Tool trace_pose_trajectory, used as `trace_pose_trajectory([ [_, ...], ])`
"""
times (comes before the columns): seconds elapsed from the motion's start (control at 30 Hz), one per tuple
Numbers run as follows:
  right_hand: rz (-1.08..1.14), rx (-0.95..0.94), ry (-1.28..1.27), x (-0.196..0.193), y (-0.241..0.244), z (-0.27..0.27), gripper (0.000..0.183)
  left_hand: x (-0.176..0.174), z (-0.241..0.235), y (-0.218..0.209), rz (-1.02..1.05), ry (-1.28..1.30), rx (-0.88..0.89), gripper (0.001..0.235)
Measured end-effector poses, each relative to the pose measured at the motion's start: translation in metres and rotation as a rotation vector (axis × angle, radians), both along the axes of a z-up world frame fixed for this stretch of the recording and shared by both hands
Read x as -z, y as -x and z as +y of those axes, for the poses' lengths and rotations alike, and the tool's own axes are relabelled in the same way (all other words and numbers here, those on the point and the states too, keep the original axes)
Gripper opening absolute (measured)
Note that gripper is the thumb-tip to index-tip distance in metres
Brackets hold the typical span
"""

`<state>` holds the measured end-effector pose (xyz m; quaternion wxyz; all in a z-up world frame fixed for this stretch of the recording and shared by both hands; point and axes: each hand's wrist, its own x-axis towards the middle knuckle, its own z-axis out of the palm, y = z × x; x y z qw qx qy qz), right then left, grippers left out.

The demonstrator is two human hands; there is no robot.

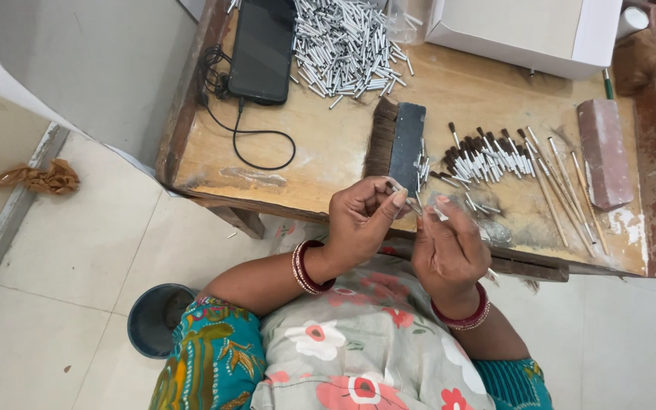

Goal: The person sits at a workbench assembling small brushes. They pick metal ferrules from a pile, press and shape bristle tufts into the ferrules by hand, use a bristle brush and a stone block to shape and trim the tufts, and place finished brushes in a box.

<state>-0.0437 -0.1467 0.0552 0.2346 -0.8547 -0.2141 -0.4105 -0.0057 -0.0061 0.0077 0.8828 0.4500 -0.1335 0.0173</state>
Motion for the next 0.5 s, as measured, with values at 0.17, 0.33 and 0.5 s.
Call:
trace_pose_trajectory([
  [0.17, 0.118, -0.030, -0.075, -0.014, 0.002, -0.007, 0.012, -0.003, 0.009, -0.002, -0.082, 0.032, -0.066, 0.013],
  [0.33, 0.372, -0.111, -0.332, -0.005, 0.011, -0.020, 0.045, -0.024, 0.012, 0.016, -0.286, -0.089, -0.013, 0.015],
  [0.5, 0.168, -0.232, -0.351, 0.004, 0.017, -0.019, 0.021, -0.025, 0.015, 0.028, -0.222, -0.039, 0.166, 0.017],
])
